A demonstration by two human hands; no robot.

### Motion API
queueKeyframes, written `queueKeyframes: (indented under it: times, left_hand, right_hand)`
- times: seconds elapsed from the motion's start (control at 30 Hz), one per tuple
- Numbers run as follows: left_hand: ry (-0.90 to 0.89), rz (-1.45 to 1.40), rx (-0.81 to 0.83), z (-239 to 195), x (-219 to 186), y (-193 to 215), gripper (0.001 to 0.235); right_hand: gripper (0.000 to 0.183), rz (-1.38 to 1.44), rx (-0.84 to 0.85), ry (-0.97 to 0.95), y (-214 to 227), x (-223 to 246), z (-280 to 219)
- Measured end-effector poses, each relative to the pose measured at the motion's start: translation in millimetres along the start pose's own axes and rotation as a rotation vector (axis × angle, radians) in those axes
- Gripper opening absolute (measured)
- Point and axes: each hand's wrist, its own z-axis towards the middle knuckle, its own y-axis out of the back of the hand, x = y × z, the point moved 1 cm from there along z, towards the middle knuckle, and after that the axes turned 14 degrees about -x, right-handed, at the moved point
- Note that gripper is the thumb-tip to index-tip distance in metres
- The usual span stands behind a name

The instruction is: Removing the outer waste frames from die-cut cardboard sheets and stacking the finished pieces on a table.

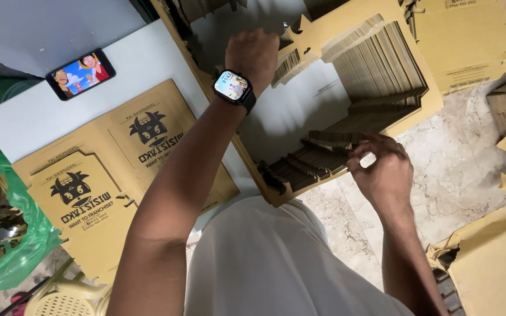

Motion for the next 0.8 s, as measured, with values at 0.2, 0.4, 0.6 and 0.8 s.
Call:
queueKeyframes:
  times: [0.2,0.4,0.6,0.8]
  left_hand:
    - [-0.025,0.013,-0.075,-1,-2,3,0.013]
    - [-0.023,0.021,-0.052,-1,-4,0,0.02]
    - [-0.054,0.054,-0.014,-4,-10,12,0.026]
    - [-0.033,0.036,-0.151,-14,-19,19,0.022]
  right_hand:
    - [0.014,0.009,-0.007,0.016,1,0,-2]
    - [0.047,0.002,0.052,-0.044,-3,-4,-3]
    - [0.046,-0.01,0.077,-0.036,-7,-9,3]
    - [0.053,-0.086,0.151,-0.017,-8,-8,9]
